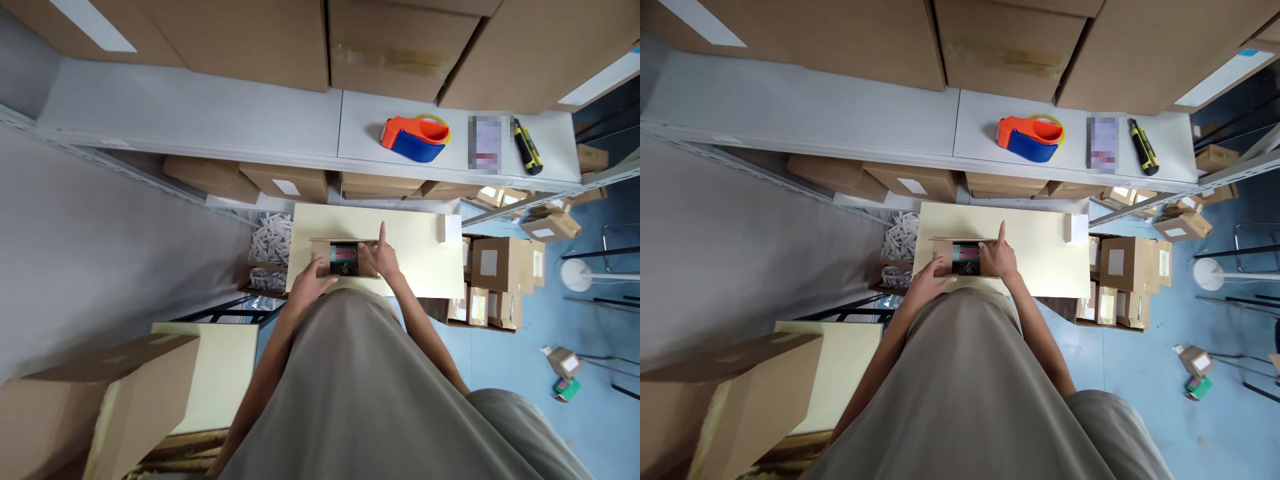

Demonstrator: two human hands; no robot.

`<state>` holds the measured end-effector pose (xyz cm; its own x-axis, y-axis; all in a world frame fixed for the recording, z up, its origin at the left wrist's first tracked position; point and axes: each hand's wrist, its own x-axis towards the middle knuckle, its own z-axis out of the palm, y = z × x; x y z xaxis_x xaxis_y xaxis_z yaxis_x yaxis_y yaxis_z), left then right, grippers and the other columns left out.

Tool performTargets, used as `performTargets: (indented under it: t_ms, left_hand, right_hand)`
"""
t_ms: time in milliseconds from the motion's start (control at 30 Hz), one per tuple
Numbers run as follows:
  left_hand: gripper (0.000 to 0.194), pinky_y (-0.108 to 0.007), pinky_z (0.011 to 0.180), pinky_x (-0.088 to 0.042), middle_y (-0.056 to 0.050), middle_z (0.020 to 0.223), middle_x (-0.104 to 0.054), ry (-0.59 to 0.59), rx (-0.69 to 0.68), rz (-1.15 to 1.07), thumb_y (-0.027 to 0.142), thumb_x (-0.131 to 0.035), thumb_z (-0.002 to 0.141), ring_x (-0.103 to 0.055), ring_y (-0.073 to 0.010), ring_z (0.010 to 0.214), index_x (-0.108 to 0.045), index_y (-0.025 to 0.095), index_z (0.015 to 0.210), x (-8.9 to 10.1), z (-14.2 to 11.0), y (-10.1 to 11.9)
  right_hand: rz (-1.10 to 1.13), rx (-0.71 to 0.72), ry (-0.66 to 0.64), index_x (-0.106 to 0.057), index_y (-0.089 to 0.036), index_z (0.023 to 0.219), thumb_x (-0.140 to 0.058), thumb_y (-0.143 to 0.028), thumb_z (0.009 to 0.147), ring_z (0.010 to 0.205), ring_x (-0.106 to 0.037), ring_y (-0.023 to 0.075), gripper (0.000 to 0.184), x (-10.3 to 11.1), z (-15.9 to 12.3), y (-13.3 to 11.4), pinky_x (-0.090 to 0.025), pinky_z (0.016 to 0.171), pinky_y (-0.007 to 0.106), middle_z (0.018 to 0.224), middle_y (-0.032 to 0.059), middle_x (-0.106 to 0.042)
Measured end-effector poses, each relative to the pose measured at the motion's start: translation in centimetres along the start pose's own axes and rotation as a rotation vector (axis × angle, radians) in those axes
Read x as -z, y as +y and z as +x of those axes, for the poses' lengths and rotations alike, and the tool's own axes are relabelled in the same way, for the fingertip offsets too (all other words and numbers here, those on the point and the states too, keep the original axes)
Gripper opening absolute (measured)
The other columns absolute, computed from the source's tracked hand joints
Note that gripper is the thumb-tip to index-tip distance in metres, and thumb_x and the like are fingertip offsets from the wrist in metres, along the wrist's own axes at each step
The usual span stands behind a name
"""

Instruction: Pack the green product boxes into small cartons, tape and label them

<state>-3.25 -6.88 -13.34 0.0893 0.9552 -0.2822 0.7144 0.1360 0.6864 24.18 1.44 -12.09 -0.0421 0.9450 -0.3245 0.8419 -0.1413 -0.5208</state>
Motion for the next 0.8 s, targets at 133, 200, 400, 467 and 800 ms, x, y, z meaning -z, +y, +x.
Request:
performTargets:
  t_ms: [133, 200, 400, 467, 800]
  left_hand:
    - [0.095, -0.050, 0.122, -0.056, -0.023, 0.165, -0.060, 0.211, 0.040, 0.019, 0.035, -0.088, 0.094, -0.065, -0.0378, 0.149, -0.038, 0.020, 0.173, 0.6, 2.1, -0.5]
    - [0.078, -0.050, 0.126, -0.053, -0.022, 0.167, -0.057, 0.214, -0.018, 0.073, 0.029, -0.085, 0.096, -0.061, -0.0375, 0.152, -0.052, 0.020, 0.165, 1.2, 3.2, -0.9]
    - [0.016, -0.044, 0.116, -0.059, -0.015, 0.141, -0.072, 0.084, -0.037, 0.105, 0.020, -0.076, 0.099, -0.074, -0.0321, 0.131, -0.081, 0.023, 0.114, 1.8, 5.0, -2.0]
    - [0.015, -0.042, 0.113, -0.061, -0.014, 0.140, -0.072, 0.099, -0.018, 0.090, 0.019, -0.075, 0.099, -0.075, -0.0311, 0.128, -0.082, 0.023, 0.112, 1.5, 5.2, -2.3]
    - [0.026, -0.045, 0.111, -0.062, -0.012, 0.128, -0.076, 0.049, -0.048, 0.212, 0.007, -0.076, 0.089, -0.077, -0.0308, 0.120, -0.081, 0.023, 0.109, 2.6, 8.4, -1.3]
  right_hand:
    - [0.038, 0.018, -0.029, -0.064, -0.025, 0.153, -0.059, -0.054, 0.115, 0.102, -0.076, 0.0257, 0.048, -0.6, -1.9, 0.8, -0.060, 0.094, 0.036, 0.119, 0.0110, -0.078]
    - [0.017, 0.020, -0.023, -0.074, -0.026, 0.140, -0.064, -0.050, 0.113, 0.109, -0.074, 0.0244, 0.038, -1.1, -3.0, 1.2, -0.061, 0.095, 0.035, 0.131, 0.0134, -0.072]
    - [-0.035, -0.060, 0.054, -0.079, -0.024, 0.136, -0.060, -0.024, 0.109, 0.134, -0.064, 0.0315, 0.033, -2.9, -4.9, 2.0, -0.060, 0.108, 0.044, 0.153, 0.0174, -0.063]
    - [0.017, -0.087, 0.029, -0.078, -0.023, 0.138, -0.052, -0.024, 0.112, 0.120, -0.072, 0.0269, 0.037, -3.1, -4.9, 2.1, -0.060, 0.104, 0.040, 0.152, 0.0152, -0.065]
    - [-0.130, -0.115, -0.141, -0.080, -0.023, 0.131, -0.069, -0.016, 0.105, 0.103, -0.080, 0.0246, 0.028, 0.8, -1.6, 0.0, -0.054, 0.086, 0.030, 0.134, 0.0117, -0.077]
